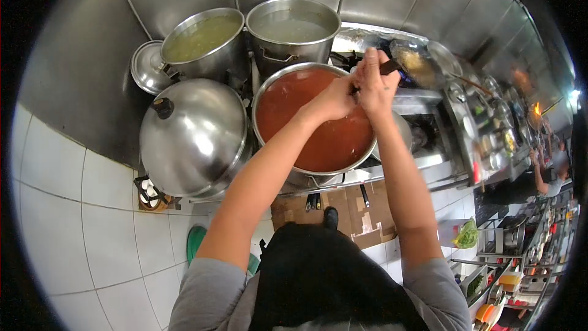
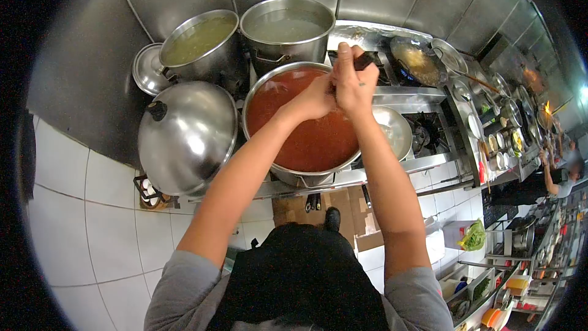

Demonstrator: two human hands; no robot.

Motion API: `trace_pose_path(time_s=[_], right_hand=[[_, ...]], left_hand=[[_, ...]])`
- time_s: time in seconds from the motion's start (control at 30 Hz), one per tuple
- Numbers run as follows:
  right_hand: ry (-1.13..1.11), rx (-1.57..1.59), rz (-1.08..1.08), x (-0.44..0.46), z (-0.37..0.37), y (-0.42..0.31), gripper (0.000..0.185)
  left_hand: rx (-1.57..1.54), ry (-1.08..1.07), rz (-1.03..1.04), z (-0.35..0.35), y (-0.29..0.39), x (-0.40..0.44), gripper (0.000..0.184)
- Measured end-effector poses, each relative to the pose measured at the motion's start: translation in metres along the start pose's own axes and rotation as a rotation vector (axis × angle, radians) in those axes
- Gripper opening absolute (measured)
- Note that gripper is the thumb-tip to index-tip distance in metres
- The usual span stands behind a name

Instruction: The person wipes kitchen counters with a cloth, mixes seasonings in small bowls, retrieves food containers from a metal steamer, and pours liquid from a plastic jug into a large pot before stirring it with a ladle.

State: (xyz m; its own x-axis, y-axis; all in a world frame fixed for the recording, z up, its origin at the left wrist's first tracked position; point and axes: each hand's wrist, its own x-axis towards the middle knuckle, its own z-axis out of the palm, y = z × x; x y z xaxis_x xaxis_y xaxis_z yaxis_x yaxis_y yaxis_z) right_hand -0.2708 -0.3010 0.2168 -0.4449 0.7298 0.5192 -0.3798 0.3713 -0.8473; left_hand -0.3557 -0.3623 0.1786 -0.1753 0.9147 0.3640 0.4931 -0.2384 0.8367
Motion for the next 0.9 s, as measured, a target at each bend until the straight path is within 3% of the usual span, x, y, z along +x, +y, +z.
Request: trace_pose_path(time_s=[0.07,0.13,0.2,0.3,0.43,0.6,0.73,0.8,0.9], right_hand=[[-0.029,-0.025,0.003,-0.006,0.016,-0.009,0.034],[-0.070,-0.071,-0.043,-0.009,0.028,-0.008,0.035],[-0.110,0.073,0.087,-0.021,0.044,-0.027,0.038],[-0.220,0.035,0.052,-0.028,0.051,-0.034,0.039],[-0.253,0.137,0.147,-0.035,0.051,-0.056,0.039],[-0.249,0.115,0.247,-0.045,0.031,-0.085,0.035],[-0.185,0.031,0.251,-0.057,0.006,-0.102,0.033],[-0.139,-0.181,0.035,-0.056,-0.014,-0.090,0.032],[-0.073,-0.093,0.046,-0.054,-0.029,-0.084,0.033]], left_hand=[[0.031,0.012,-0.020,-0.009,-0.007,-0.009,0.027],[-0.034,0.119,0.092,-0.015,-0.013,-0.020,0.027],[-0.007,0.117,0.010,-0.023,-0.010,-0.034,0.023],[0.068,0.090,-0.272,-0.032,0.002,-0.057,0.026],[0.108,0.146,-0.287,-0.028,0.040,-0.079,0.027],[0.028,0.228,-0.136,0.004,0.057,-0.088,0.025],[-0.169,0.159,-0.090,0.037,0.061,-0.081,0.025],[-0.215,0.107,-0.092,0.049,0.064,-0.074,0.024],[-0.232,0.072,-0.081,0.056,0.067,-0.058,0.026]])
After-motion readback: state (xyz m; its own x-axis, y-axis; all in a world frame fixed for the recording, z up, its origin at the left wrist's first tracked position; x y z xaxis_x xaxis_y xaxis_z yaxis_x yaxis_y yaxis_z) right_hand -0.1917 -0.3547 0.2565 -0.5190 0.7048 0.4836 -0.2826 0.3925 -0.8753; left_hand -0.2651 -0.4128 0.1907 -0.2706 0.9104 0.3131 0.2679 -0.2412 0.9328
